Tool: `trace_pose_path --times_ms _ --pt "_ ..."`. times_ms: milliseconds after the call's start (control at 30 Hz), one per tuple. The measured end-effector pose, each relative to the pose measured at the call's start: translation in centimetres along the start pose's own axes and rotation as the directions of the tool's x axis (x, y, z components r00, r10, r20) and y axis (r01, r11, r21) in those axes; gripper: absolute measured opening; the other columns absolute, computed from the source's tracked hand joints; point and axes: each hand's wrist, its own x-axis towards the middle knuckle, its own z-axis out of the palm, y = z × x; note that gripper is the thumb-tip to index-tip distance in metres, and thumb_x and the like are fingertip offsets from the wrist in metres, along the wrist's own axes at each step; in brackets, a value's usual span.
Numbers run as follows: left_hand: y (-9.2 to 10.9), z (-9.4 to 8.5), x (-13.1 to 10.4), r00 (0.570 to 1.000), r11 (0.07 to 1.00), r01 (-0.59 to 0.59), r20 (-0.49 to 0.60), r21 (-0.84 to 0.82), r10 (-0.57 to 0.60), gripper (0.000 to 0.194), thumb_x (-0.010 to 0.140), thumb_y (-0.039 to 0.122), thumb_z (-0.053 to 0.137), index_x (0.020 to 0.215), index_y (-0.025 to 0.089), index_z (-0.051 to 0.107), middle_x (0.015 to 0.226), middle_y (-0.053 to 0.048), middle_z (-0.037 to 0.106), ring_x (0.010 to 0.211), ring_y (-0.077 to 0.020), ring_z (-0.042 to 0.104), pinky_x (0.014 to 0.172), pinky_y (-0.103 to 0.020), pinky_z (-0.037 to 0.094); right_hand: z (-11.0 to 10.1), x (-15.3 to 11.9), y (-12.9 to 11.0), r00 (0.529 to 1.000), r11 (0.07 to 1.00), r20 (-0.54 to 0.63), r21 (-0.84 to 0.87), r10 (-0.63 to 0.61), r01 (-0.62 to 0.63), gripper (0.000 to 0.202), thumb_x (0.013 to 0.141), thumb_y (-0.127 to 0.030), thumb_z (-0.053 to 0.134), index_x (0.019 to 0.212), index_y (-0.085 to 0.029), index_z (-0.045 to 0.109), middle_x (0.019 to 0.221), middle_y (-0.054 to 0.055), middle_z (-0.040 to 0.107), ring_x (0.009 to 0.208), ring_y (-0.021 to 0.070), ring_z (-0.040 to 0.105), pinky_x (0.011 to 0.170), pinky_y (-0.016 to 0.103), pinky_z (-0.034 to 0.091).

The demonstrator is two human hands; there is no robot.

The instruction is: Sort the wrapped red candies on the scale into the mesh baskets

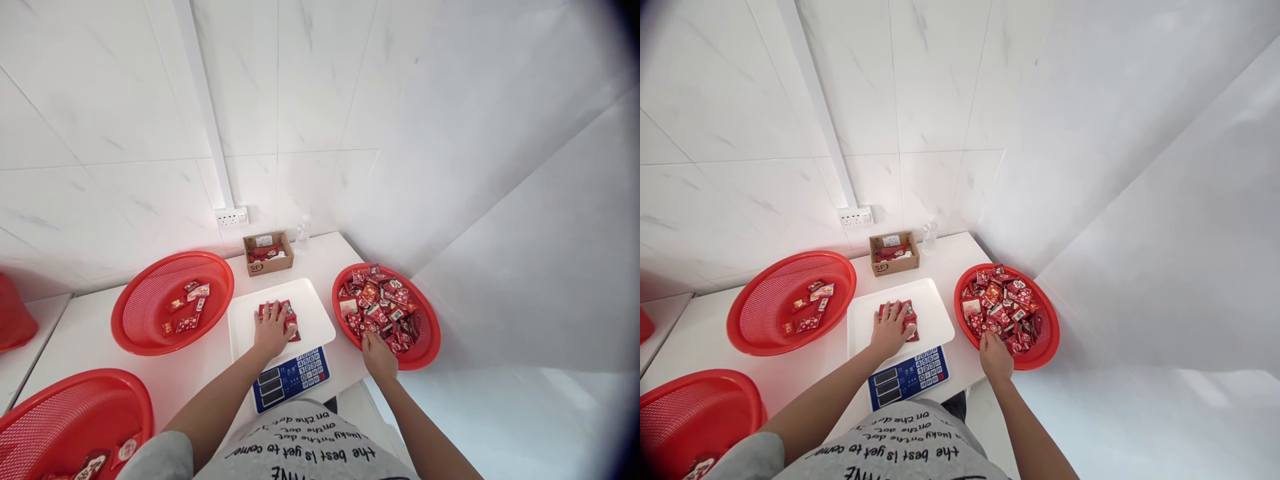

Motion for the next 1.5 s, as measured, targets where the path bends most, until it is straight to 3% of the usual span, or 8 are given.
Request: trace_pose_path --times_ms 200,333,433,533,600,867,1267,1500 --pt "-2.8 -1.5 0.4 0.914 0.916 -0.397 0.068 -0.052 0.400 0.064 0.081 0.058 0.037 0.137 0.028 0.030 0.145 -0.007 0.029 0.135 -0.0267 0.017 0.108 -0.052 0.007 -0.2 -0.1 -0.2 0.999 1.000 0.037 0.009 0.017 -0.017 0.043 0.088 -0.035 0.022 0.095 -0.020 0.061 0.103 0.007 0.062 0.087 0.0202 0.057 0.055 0.026 0.038" --pt "-3.4 -1.4 -1.3 0.991 0.988 -0.120 -0.066 -0.097 0.114 0.054 0.087 0.046 0.033 0.135 0.021 0.034 0.144 -0.009 0.031 0.135 -0.0241 0.019 0.108 -0.048 0.016 0.0 0.0 0.2 0.999 0.997 0.017 0.067 0.027 -0.028 0.038 0.087 -0.033 0.027 0.103 -0.021 0.060 0.107 0.007 0.062 0.090 0.0219 0.057 0.062 0.029 0.042" --pt "-3.5 -1.0 -3.7 0.996 0.988 0.005 -0.085 -0.151 -0.018 0.047 0.088 0.042 0.032 0.129 0.020 0.041 0.141 -0.009 0.037 0.134 -0.0245 0.022 0.106 -0.048 0.023 0.0 0.4 -0.4 0.989 0.982 -0.123 0.157 -0.085 0.104 0.038 0.084 -0.030 0.033 0.111 -0.017 0.056 0.110 0.010 0.061 0.098 0.0229 0.055 0.077 0.034 0.044" --pt "-3.7 -0.9 -6.2 0.997 0.987 -0.009 -0.080 -0.160 -0.004 0.046 0.088 0.042 0.034 0.128 0.023 0.043 0.140 -0.007 0.038 0.134 -0.0250 0.022 0.105 -0.049 0.026 -0.1 0.4 -3.0 0.928 0.920 -0.184 0.168 -0.324 0.355 0.036 0.085 -0.028 0.033 0.109 -0.016 0.057 0.107 0.011 0.061 0.101 0.0216 0.053 0.088 0.035 0.040" --pt "-3.6 -0.9 -7.5 0.997 0.990 -0.013 -0.079 -0.139 0.002 0.046 0.088 0.042 0.034 0.129 0.024 0.043 0.141 -0.007 0.036 0.134 -0.0256 0.021 0.105 -0.049 0.026 -0.2 0.1 -5.8 0.889 0.876 -0.076 0.148 -0.452 0.459 0.036 0.087 -0.027 0.031 0.109 -0.017 0.058 0.107 0.010 0.062 0.101 0.0204 0.053 0.089 0.033 0.039" --pt "-2.6 -1.1 -7.3 0.991 0.991 -0.133 0.032 -0.008 0.133 0.055 0.086 0.048 0.036 0.138 0.031 0.027 0.147 -0.003 0.026 0.135 -0.0296 0.015 0.106 -0.056 0.015 0.3 -0.9 -15.2 0.747 0.774 0.257 0.005 -0.614 0.634 0.042 0.087 -0.036 0.038 0.128 -0.028 0.045 0.135 0.010 0.042 0.120 0.0255 0.039 0.094 0.042 0.033" --pt "-3.2 -1.5 -6.1 0.964 0.975 -0.211 0.149 -0.073 0.219 0.056 0.086 0.049 0.035 0.136 0.025 0.033 0.145 -0.002 0.029 0.135 -0.0296 0.013 0.107 -0.051 0.019 1.1 1.1 -14.8 0.691 0.724 0.221 0.273 -0.688 0.634 0.028 0.084 -0.013 0.038 0.094 -0.019 0.063 0.114 0.005 0.055 0.102 0.0147 0.052 0.088 0.026 0.039" --pt "-3.3 -2.1 -6.0 0.959 0.965 -0.217 0.151 -0.146 0.238 0.054 0.085 0.051 0.036 0.132 0.024 0.040 0.142 -0.004 0.037 0.135 -0.0296 0.015 0.107 -0.053 0.018 1.8 1.3 -15.1 0.641 0.648 0.135 0.294 -0.756 0.702 0.028 0.080 -0.007 0.040 0.090 -0.018 0.064 0.110 0.006 0.059 0.104 0.0169 0.050 0.091 0.029 0.038"
